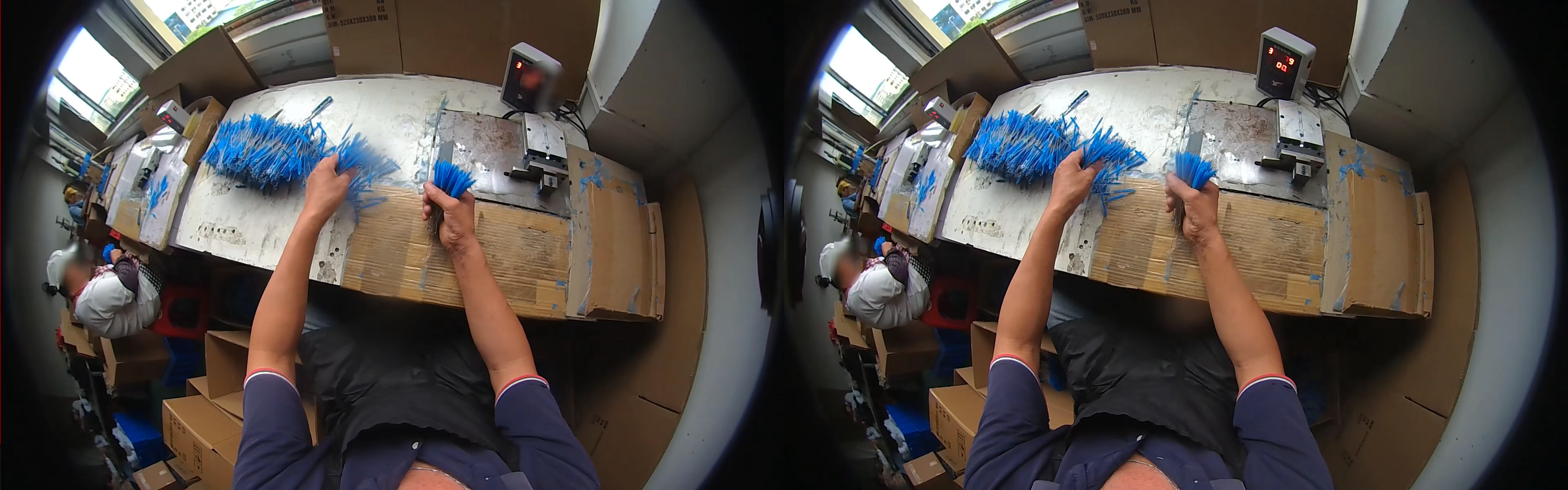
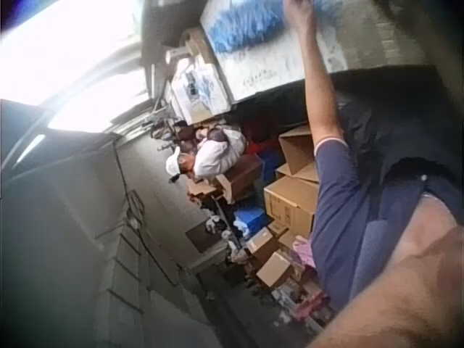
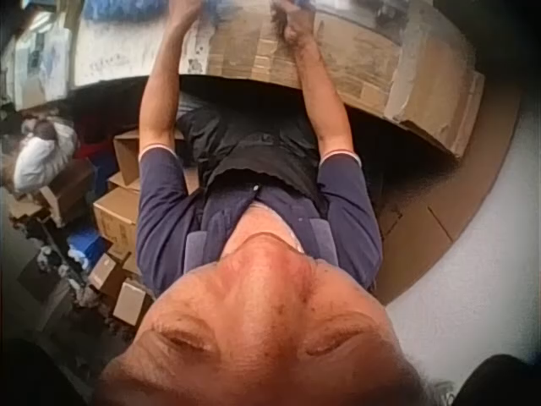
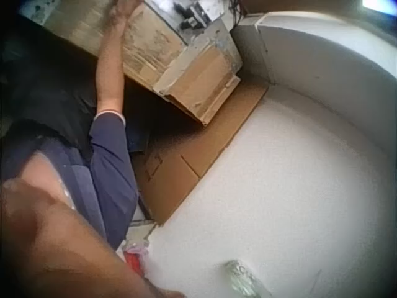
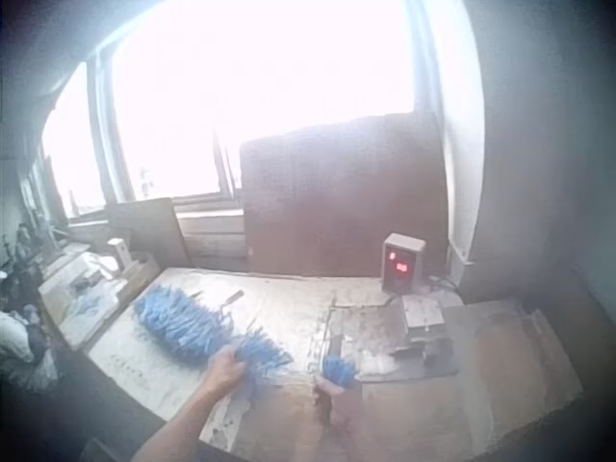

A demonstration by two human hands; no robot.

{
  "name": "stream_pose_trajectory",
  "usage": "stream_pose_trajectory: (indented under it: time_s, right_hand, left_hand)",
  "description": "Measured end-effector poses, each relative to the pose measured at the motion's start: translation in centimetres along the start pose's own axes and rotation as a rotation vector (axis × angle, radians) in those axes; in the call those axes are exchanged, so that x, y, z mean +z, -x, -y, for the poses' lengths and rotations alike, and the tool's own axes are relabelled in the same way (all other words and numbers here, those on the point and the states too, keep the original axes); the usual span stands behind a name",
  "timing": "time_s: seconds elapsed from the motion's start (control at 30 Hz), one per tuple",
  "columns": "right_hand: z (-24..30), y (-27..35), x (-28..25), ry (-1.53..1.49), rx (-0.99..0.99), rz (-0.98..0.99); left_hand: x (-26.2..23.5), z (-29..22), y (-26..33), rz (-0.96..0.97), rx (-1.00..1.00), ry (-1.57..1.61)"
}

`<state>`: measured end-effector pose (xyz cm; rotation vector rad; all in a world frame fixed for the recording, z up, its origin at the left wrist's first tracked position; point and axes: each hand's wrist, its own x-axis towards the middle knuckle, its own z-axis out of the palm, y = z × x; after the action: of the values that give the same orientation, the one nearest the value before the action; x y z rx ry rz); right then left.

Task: The worker is grouping blue plastic filaments into bundles and inserting them into an assembly machine to create brushes.

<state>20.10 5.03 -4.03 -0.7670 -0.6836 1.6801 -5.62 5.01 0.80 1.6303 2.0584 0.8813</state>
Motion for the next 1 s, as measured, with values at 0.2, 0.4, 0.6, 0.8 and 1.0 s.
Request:
stream_pose_trajectory:
  time_s: [0.2,0.4,0.6,0.8,1.0]
  right_hand:
    - [0.2,0.0,-0.2,0.025,-0.008,0.002]
    - [0.1,0.0,-0.1,0.023,0.007,-0.005]
    - [0.4,0.3,0.2,0.027,0.025,-0.021]
    - [0.4,0.2,-0.2,-0.008,-0.025,-0.007]
    - [1.1,0.4,-0.2,-0.095,-0.066,-0.012]
  left_hand:
    - [-0.8,-0.8,0.2,0.010,-0.063,0.293]
    - [-2.2,-0.7,-0.2,-0.065,0.019,0.650]
    - [-3.4,-2.5,0.1,-0.160,0.234,0.859]
    - [-1.5,-4.8,1.5,-0.003,0.204,1.069]
    - [4.5,-6.2,4.5,0.387,0.019,1.220]
